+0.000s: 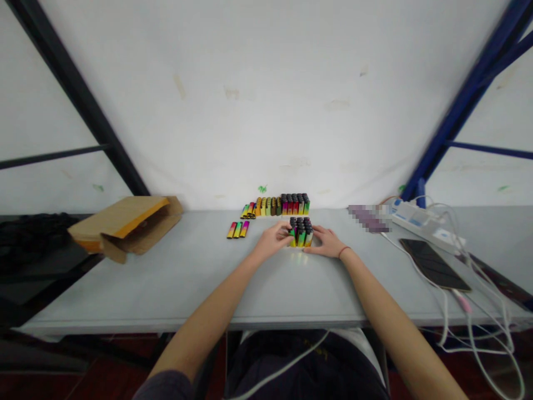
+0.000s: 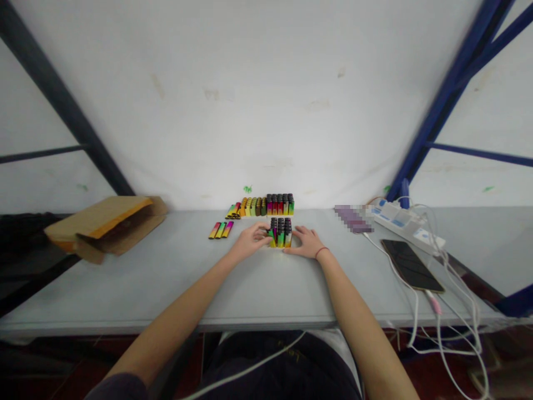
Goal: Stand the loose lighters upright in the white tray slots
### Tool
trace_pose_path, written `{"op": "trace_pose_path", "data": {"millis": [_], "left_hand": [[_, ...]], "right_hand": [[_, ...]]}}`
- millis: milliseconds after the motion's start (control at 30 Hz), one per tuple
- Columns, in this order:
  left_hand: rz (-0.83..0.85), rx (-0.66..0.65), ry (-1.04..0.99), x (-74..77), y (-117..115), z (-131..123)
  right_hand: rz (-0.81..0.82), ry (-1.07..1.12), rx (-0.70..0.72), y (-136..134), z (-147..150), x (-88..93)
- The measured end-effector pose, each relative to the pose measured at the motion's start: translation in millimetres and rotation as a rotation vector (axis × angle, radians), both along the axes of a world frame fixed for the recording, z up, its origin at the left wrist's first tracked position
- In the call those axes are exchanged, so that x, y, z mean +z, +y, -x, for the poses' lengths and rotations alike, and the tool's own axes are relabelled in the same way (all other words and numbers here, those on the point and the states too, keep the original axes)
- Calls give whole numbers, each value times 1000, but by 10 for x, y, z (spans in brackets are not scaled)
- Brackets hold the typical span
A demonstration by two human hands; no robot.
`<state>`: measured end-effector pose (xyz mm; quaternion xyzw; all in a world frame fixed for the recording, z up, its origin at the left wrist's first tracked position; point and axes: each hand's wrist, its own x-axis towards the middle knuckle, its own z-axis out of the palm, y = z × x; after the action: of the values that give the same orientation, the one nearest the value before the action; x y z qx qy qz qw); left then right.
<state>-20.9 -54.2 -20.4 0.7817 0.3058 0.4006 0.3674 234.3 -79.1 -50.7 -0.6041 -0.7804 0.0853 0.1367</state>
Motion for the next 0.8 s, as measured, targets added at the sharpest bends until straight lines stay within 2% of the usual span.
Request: {"op": "trace_pose_path", "data": {"millis": [167, 333, 400, 533, 567, 667, 800], "left_hand": [[-181, -29, 52, -36, -2, -2], [-386, 15, 161, 65, 10, 48], [-403, 148, 226, 106, 57, 99], [-238, 761, 493, 124, 201, 323], [-187, 851, 585, 116, 233, 395], [-91, 913, 784, 83, 300, 577], [-68, 852, 839, 59, 319, 606]], "right_hand": [[6, -3, -12, -5, 0, -4], [12, -7, -10, -10, 2, 10], [14, -10, -4, -12, 3, 17], [20, -6, -11, -17, 5, 26], [23, -6, -13, -18, 5, 27], [23, -1, -10, -17, 2, 24], [16, -3, -10, -9, -6, 7]]}}
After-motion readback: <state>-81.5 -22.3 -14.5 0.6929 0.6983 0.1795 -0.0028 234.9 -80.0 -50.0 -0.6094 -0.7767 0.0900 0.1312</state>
